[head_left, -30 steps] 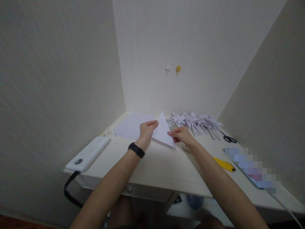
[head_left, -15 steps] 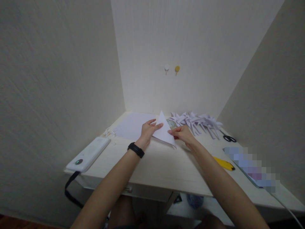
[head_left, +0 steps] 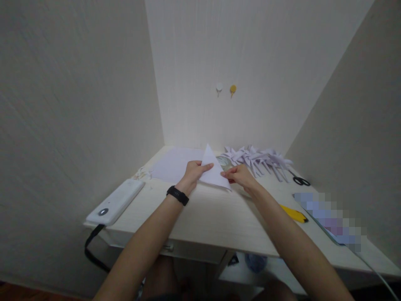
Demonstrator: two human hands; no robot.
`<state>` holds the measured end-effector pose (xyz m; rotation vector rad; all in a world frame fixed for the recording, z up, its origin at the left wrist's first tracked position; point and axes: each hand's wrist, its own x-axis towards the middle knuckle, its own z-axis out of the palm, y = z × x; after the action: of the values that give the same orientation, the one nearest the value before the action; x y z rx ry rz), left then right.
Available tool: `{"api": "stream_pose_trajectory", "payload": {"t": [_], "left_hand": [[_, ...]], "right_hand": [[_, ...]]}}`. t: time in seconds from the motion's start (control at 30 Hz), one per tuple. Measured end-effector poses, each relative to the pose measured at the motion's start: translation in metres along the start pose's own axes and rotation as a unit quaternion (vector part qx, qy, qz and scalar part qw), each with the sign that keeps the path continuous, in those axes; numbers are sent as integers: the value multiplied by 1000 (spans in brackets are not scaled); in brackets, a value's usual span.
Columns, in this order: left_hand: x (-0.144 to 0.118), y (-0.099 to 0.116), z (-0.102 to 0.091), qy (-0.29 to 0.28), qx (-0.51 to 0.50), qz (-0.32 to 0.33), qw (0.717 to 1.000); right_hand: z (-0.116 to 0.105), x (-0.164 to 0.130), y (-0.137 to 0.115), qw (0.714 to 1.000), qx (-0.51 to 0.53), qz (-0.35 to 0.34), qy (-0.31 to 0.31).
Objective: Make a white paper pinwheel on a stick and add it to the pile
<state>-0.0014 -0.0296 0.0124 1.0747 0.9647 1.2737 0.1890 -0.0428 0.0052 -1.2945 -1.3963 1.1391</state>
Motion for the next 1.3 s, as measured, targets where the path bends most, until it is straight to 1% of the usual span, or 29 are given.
{"api": "stream_pose_trajectory", "payload": {"t": [0.17, 0.27, 0.33, 0.43, 0.5, 0.63, 0.8, 0.97, 1.03, 1.13, 1.23, 1.3], "left_hand": [[1, 1, -3, -7, -13, -2, 1000], [2, 2, -4, -2, -21, -2, 1000], [3, 3, -5, -9, -30, -13, 999], [5, 4, -6, -17, -41, -25, 999], [6, 5, -7, -8, -39, -19, 999], [6, 5, -8, 10, -34, 0, 999], [8, 4, -8, 36, -33, 20, 999], [8, 7, -7, 66, -25, 34, 997], [7, 8, -7, 77, -21, 36, 996], [5, 10, -6, 86, -9, 43, 995], [5, 11, -5, 102, 4, 54, 993], [5, 11, -6, 107, 12, 57, 993]], "right_hand": [[3, -3, -3, 1000, 23, 4, -10], [3, -3, -4, 1000, 22, -4, 12], [3, -3, -4, 1000, 16, -10, 21], [1, -3, -5, 1000, 5, -9, -10], [1, -4, -5, 1000, -6, -7, -30], [1, -4, -4, 999, -9, -22, -30], [0, 0, 3, 996, -49, -37, -57], [-2, 4, 8, 990, -109, -80, -44], [-2, 6, 10, 987, -129, -83, -51], [-1, 8, 12, 987, -122, -76, -74], [1, 8, 14, 988, -111, -77, -73], [2, 8, 15, 990, -98, -63, -76]]}}
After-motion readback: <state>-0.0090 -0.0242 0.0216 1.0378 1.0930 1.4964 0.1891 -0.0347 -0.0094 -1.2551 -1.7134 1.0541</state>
